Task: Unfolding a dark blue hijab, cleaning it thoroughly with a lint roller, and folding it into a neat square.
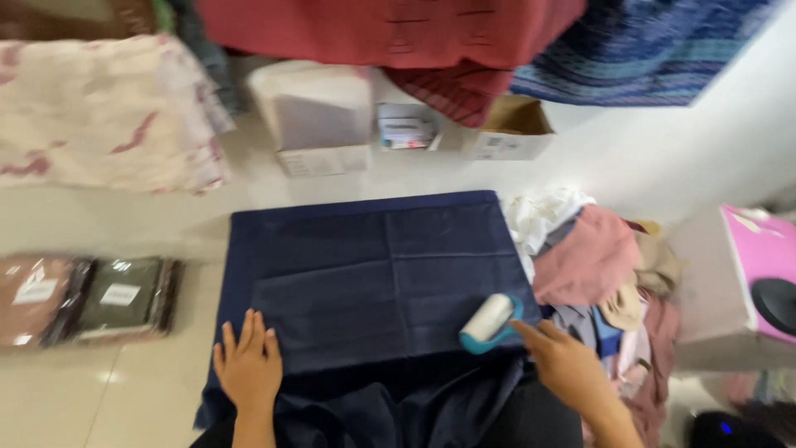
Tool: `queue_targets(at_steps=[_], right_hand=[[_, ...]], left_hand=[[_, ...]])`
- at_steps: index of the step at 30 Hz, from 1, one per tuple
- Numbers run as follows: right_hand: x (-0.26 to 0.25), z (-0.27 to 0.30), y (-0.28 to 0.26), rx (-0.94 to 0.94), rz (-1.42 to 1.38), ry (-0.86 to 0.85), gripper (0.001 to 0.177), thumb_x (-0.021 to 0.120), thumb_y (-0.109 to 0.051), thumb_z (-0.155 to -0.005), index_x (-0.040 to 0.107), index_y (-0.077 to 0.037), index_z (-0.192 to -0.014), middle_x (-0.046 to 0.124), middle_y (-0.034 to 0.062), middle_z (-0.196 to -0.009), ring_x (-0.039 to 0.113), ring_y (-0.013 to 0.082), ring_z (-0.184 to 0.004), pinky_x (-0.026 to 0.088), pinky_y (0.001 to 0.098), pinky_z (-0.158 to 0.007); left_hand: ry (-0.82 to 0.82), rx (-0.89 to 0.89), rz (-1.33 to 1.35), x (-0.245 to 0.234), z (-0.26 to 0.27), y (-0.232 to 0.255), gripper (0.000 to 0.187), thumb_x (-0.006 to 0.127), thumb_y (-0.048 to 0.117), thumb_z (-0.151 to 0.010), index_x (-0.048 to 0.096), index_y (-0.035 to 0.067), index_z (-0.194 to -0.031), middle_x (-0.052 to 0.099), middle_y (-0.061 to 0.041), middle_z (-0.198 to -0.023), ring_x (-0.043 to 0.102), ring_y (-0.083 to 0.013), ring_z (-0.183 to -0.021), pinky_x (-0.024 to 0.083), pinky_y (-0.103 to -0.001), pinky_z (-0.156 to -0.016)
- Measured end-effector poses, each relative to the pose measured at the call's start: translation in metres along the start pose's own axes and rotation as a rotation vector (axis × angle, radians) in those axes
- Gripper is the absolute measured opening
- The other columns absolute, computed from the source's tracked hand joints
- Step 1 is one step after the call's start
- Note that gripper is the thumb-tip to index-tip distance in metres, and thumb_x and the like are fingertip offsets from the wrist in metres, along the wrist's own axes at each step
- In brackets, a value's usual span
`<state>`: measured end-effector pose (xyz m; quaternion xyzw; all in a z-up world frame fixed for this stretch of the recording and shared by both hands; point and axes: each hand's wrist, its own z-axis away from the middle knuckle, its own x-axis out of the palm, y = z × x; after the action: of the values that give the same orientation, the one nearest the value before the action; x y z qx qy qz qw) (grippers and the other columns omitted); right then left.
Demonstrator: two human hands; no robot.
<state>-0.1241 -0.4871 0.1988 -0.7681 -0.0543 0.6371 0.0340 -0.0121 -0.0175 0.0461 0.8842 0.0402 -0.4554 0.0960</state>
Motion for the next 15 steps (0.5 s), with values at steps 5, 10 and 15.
queue_targets(at_steps=[5, 10, 15], right_hand=[[0.037, -0.068, -0.083, -0.207, 0.048, 0.089, 0.044, 0.062, -0.022, -0.087, 0.064, -0.025, -0.13, 0.065, 0.001, -0.1, 0.068, 0.0278, -0.074, 0.052, 0.0392, -0.054], [0.093, -0.171, -0.147, -0.207, -0.122, 0.087, 0.038, 0.06, -0.014, -0.091, 0.066, -0.018, -0.129, 0.064, 0.0108, -0.103, 0.068, 0.0357, -0.07, 0.056, 0.045, -0.062], [0.116, -0.25, -0.201, -0.181, -0.15, -0.04, 0.042, 0.057, -0.013, -0.096, 0.061, -0.018, -0.138, 0.064, 0.0137, -0.109, 0.07, 0.0357, -0.085, 0.058, 0.045, -0.076]], left_hand=[[-0.018, -0.027, 0.047, -0.011, -0.003, 0.003, 0.044, 0.054, 0.037, -0.1, 0.07, 0.018, -0.136, 0.066, 0.007, -0.144, 0.055, -0.0323, -0.142, 0.036, -0.045, -0.12], [-0.087, -0.068, 0.142, -0.012, -0.003, 0.004, 0.045, 0.051, 0.038, -0.099, 0.066, 0.018, -0.137, 0.061, 0.007, -0.147, 0.047, -0.0318, -0.147, 0.031, -0.047, -0.121], [-0.017, -0.077, 0.171, -0.019, -0.008, 0.005, 0.043, 0.056, 0.034, -0.097, 0.067, 0.016, -0.135, 0.062, 0.008, -0.145, 0.05, -0.0319, -0.143, 0.034, -0.047, -0.118]])
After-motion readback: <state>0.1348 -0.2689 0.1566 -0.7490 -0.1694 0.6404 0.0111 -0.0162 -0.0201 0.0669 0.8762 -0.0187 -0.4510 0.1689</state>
